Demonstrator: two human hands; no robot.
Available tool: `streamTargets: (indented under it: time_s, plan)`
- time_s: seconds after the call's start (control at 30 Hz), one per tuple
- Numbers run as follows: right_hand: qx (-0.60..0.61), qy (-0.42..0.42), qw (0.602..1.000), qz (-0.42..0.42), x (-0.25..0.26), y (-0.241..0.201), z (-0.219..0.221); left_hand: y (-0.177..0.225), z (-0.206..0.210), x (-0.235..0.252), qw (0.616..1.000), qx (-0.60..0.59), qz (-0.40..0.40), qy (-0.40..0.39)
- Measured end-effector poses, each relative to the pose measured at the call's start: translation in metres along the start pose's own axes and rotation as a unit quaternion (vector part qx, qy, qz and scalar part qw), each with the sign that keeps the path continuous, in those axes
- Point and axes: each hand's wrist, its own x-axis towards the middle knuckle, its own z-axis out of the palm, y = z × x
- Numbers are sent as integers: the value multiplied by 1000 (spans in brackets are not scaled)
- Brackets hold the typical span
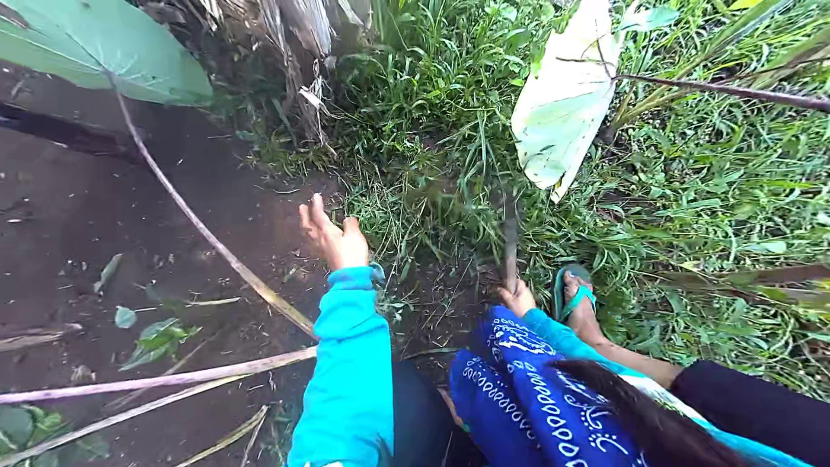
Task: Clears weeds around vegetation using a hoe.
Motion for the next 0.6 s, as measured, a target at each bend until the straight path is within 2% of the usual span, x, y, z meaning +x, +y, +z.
streamTargets:
  time_s: [0.1, 0.17, 0.2, 0.23, 0.3, 0.33, 0.4, 0.47, 0.53, 0.57, 0.6]
  plan:
    - [174, 79, 981, -24, 34, -70, -20, 0, 1, -1, 1000, 7, 0, 0]
    - [172, 81, 982, 11, 52, -83, 5, 3, 2, -1, 1000, 16, -13, 1]
    - [128, 90, 988, 7, 48, -62, 30, 1, 3, 0, 1000, 21, -17, 6]
    - [73, 65, 995, 2, 36, -32, 50, 0, 4, 3, 999, 24, -20, 12]
    - [-10, -9, 1000, 19, 13, 19, 51, -7, 3, 9, 999, 31, -39, 18]
    - [-21, -22, 999, 22, 2, 26, 37, -10, 0, 10, 998, 33, -45, 19]
    - [22, -6, 1000, -9, -6, 1, -2, -8, 1, 8, 999, 11, -46, 17]
    - [134, 40, 990, -34, 6, -55, -15, -5, -1, 5, 999, -9, -39, 19]
    - [168, 26, 985, 35, 11, -107, -6, -4, -1, 4, 999, -11, -39, 17]
    - [137, 11, 989, 57, 12, -107, 10, -4, -1, 3, 999, -11, -43, 17]
    - [83, 15, 996, 43, 15, -85, 33, -4, -1, 2, 999, -10, -45, 16]
